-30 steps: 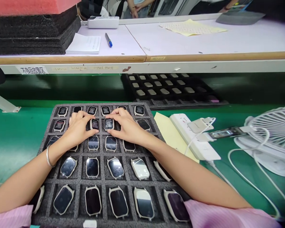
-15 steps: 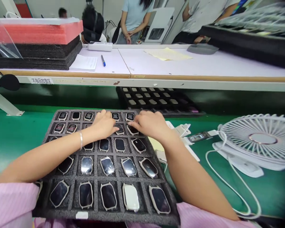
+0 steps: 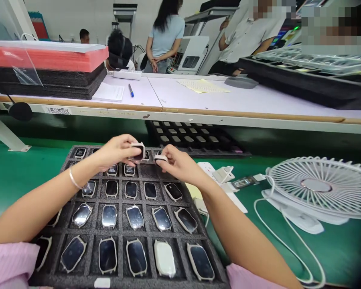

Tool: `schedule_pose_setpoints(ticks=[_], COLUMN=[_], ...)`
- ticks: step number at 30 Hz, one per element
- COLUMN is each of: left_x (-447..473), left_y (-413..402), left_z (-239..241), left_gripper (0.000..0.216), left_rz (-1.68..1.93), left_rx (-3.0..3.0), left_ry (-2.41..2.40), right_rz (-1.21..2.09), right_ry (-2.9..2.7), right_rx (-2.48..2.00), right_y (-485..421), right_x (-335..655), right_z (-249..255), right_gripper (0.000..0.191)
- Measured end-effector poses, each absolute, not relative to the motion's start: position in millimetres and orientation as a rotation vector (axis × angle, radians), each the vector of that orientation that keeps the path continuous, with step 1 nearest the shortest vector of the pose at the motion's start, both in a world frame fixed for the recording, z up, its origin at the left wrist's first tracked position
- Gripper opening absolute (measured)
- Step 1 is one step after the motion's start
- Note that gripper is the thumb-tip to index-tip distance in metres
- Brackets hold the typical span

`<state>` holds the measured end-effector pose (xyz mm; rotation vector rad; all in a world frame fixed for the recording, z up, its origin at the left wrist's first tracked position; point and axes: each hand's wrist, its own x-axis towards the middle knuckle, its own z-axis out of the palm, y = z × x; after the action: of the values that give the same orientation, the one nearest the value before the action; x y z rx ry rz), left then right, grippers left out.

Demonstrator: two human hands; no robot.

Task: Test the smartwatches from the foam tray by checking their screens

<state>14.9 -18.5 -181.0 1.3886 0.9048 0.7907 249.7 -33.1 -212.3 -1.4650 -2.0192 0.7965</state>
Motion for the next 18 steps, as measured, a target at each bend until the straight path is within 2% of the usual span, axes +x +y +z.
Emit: schedule_pose_setpoints(ticks=[3, 6, 10, 14, 18], left_x=[-6.8, -16.7, -19.5, -21.9, -24.7], left_y=[-24.5, -33.9, -45.3, -51.3, -55.7], left_z=[-180.0, -190.0, -208.1, -221.2, -226.7], left_gripper=[0.029, 0.027, 0.025, 0.023, 0.027], left_rz=[0.986, 0.991, 1.02, 1.107, 1.01], left_rx=[1.125, 1.071, 1.169, 1.475, 1.725], left_ry=[1.003, 1.124, 1.236, 1.313, 1.334], right_rz=[1.472, 1.842, 2.014, 2.04, 2.024], right_ry=[-1.523, -1.181, -1.121, -1.111, -1.106], right_rx=[-1.029, -0.868, -0.761, -0.715, -0.705], right_y=[-26.6, -24.3, -32.2, -40.7, -40.4], right_x=[227.6, 198.5, 169.8, 162.2, 166.6], right_z=[-212.3, -213.0, -216.8, -228.0, -239.7], right_gripper=[0.032, 0.033, 0.031, 0.04, 0.044])
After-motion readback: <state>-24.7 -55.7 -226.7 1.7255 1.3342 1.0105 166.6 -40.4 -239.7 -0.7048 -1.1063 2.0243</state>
